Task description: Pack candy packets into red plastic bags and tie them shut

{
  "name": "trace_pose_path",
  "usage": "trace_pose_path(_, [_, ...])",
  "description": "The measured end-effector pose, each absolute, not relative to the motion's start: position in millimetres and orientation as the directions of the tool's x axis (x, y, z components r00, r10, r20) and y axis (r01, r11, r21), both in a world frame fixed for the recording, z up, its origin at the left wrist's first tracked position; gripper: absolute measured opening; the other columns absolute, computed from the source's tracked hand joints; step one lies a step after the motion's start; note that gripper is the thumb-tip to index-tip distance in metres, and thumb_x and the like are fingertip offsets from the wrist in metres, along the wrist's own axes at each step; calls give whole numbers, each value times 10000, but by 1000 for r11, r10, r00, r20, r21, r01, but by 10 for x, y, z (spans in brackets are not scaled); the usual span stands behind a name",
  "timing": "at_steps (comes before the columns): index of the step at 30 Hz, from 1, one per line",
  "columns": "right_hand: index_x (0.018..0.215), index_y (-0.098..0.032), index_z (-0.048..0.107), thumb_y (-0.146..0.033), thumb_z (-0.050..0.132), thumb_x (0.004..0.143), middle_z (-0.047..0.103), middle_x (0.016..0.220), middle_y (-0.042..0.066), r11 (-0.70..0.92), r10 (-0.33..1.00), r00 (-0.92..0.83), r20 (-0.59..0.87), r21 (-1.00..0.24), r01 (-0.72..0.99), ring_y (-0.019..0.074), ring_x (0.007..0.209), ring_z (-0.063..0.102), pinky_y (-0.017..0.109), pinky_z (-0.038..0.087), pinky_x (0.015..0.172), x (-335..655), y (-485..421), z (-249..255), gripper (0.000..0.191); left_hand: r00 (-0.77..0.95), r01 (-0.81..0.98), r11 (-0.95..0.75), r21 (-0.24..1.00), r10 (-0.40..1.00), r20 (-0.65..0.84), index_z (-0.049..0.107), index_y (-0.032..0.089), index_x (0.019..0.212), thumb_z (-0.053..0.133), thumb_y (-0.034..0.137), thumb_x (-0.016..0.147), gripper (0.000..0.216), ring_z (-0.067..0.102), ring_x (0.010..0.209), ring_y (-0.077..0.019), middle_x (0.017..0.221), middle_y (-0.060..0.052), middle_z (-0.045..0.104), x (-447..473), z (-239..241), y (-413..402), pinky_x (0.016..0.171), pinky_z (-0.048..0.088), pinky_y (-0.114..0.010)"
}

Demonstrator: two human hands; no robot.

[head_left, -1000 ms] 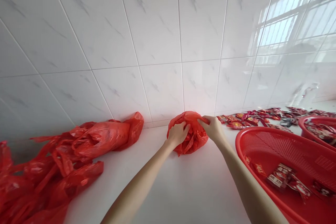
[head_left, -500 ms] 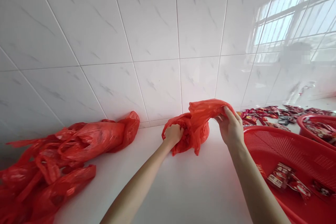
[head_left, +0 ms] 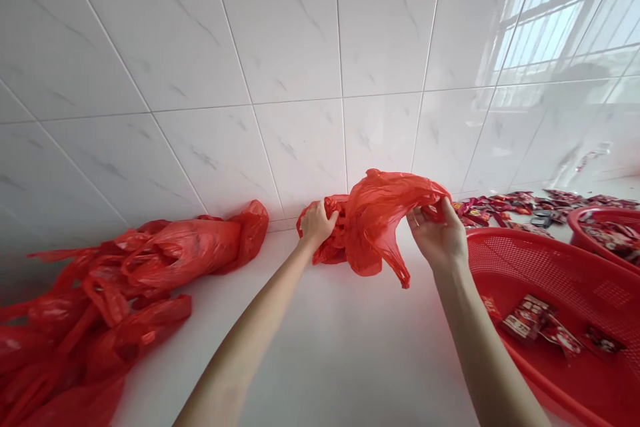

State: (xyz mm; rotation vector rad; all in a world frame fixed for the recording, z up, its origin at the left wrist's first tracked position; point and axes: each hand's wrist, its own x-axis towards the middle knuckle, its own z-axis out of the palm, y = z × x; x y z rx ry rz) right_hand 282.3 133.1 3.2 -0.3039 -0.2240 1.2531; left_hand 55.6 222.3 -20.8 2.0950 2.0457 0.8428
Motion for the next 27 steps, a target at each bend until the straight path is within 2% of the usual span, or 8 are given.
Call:
trace_pose_path(5, [767, -222, 662, -274, 566, 983, 739, 709, -21, 213, 967, 244, -68, -300, -930, 125, 692, 726, 298, 643, 769, 2785, 1326, 0, 242, -1, 786, -325, 526, 850, 526, 566, 196, 1274, 501, 302, 987, 312, 622, 1214, -223, 1330, -120, 635, 505, -87, 1840, 1069, 483, -372])
trace_pose_path(9, [797, -230, 668, -268, 534, 999, 736, 702, -22, 167, 981, 188, -56, -263, -950, 146, 723, 738, 328, 645, 767, 2739, 1314, -43, 245, 166, 493, -519, 699, 844, 510, 586, 239, 1268, 744, 324, 827, 475, 661, 1110, -240, 1310, -92, 640, 696, -292, 1478, 1016, 529, -412])
trace_pose_path(12, [812, -232, 675, -289, 574, 979, 753, 758, -4, 93, 995, 96, 1, -248, -964, 172, 804, 753, 369, 637, 840, 2719, 1285, -58, 203, 265, 204, -402, 893, 900, 345, 554, 254, 1325, 819, 294, 756, 629, 697, 924, -213, 1354, -119, 602, 934, -510, 1307, 864, 589, -411])
trace_pose_path(15, [816, -234, 675, -291, 573, 983, 763, 798, 2, 76, 997, 68, 45, -228, -971, 173, 846, 755, 388, 617, 911, 2750, 1225, -47, 204, 306, 84, -300, 950, 915, 262, 543, 268, 1347, 828, 313, 766, 648, 665, 705, -127, 1264, -106, 630, 1096, -622, 1239, 739, 589, -363])
trace_pose_path(19, [853, -243, 675, -364, 572, 988, 782, 873, 6, 1, 991, -38, 126, -299, -954, 183, 919, 746, 445, 594, 967, 2834, 1124, -6, 209, 372, -30, -210, 977, 905, 206, 541, 273, 1380, 877, 335, 709, 753, 635, 679, -123, 942, -23, 677, 1137, -610, 1242, 721, 547, -326])
trace_pose_path(22, [870, -258, 673, -436, 528, 1002, 786, 886, 4, -47, 982, -103, 159, -318, -947, 200, 949, 745, 452, 601, 954, 2859, 1079, 29, 265, 457, -88, -178, 980, 867, 199, 680, 194, 1156, 857, 414, 711, 527, 593, 648, -133, 711, 15, 626, 1135, -587, 1247, 660, 502, -296])
trace_pose_path(25, [842, -267, 659, -396, 460, 1033, 777, 816, -18, 20, 983, -30, 184, -261, -965, 169, 837, 753, 398, 629, 889, 2873, 1071, 65, 304, 490, -56, -194, 979, 850, 196, 710, 152, 811, 809, 462, 725, 336, 587, 655, -142, 697, -19, 644, 1135, -590, 1210, 654, 498, -298])
trace_pose_path(27, [832, -270, 653, -382, 452, 1035, 771, 793, -21, 71, 983, 29, 182, -231, -970, 161, 783, 749, 378, 645, 832, 2903, 1062, 96, 307, 455, -14, -218, 976, 868, 201, 691, 151, 727, 787, 443, 717, 307, 605, 661, -157, 690, -26, 652, 1100, -594, 1176, 655, 509, -306])
